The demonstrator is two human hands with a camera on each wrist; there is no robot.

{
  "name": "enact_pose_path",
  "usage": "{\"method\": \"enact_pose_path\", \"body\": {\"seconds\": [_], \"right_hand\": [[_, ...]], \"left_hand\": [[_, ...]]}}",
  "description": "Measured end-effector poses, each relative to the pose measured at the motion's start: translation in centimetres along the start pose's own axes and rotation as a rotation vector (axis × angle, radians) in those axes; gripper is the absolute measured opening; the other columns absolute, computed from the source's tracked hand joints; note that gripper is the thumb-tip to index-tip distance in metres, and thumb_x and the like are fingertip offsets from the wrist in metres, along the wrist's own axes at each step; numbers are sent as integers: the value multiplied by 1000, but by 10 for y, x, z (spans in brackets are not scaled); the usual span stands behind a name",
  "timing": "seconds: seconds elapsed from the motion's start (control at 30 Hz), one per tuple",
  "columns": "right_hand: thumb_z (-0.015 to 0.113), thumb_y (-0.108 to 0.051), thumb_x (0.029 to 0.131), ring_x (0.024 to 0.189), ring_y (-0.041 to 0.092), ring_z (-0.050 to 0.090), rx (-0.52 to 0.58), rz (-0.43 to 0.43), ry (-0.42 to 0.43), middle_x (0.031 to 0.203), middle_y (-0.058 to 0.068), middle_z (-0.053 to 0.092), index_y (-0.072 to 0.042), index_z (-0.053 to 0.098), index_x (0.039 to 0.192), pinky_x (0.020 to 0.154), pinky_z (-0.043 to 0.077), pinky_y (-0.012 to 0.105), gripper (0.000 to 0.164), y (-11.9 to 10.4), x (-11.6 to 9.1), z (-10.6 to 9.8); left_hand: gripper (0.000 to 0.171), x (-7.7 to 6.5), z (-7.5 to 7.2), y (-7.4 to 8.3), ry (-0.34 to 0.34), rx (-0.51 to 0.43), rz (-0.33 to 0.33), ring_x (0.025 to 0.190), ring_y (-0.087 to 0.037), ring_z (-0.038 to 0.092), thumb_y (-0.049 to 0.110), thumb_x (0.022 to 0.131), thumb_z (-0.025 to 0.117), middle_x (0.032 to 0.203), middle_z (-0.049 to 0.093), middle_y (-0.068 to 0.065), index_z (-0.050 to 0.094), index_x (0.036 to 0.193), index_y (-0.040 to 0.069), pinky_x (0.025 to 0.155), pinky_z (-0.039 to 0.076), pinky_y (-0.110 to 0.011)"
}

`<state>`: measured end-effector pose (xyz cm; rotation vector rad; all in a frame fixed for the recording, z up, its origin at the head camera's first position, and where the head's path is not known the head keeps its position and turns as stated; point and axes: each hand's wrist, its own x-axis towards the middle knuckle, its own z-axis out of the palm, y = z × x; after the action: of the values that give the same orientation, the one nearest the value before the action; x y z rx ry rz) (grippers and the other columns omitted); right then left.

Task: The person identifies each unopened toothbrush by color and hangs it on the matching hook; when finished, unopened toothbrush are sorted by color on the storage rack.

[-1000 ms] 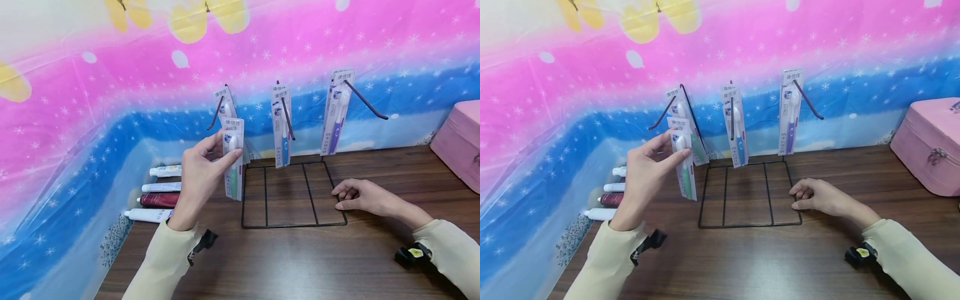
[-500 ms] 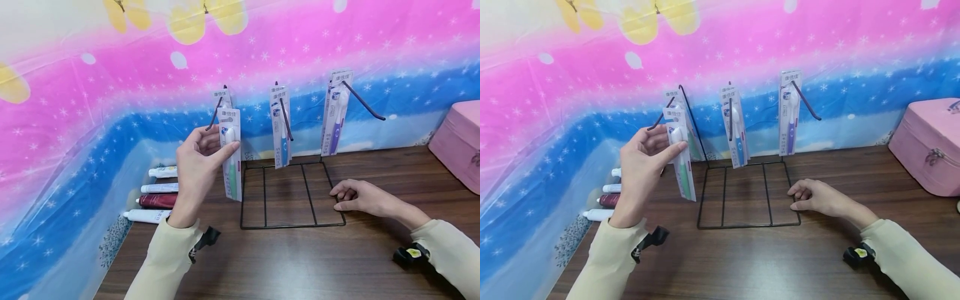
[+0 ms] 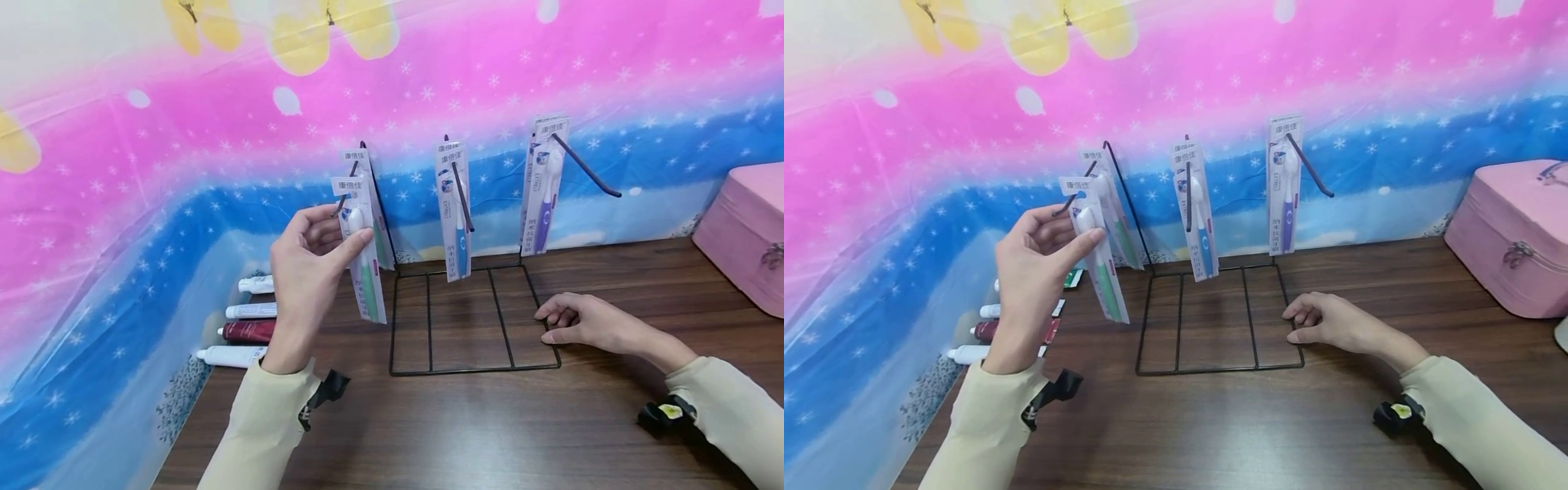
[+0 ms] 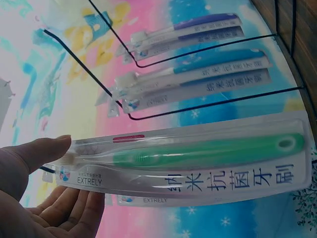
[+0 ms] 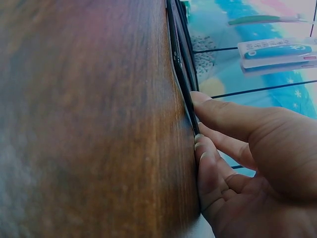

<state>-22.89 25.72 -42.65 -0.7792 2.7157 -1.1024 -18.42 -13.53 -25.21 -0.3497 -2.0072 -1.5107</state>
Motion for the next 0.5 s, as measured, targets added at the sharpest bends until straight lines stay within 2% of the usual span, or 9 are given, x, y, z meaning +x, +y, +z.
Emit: {"method": "enact_pose_path", "body": {"seconds": [0.2,0.5], "right_hand": [[76,-35,84,84,13,57,1,-3,5,93,-2,62,-15,66,113,73,48,28,37,2,0,0],[76,-35,84,86,14,58,6,11,-1,95,-2,63,-14,66,114,74,49,28,38,2,0,0]], "left_hand": [[50,4,-1,-6,13,41,-8,89,-15,66,28,75,86,97,72,-4,64,116,9,73,54,-30],[53,13,2,-14,33,139,-8,89,-10,64,36,75,84,102,68,0,64,116,11,75,52,-29]]}}
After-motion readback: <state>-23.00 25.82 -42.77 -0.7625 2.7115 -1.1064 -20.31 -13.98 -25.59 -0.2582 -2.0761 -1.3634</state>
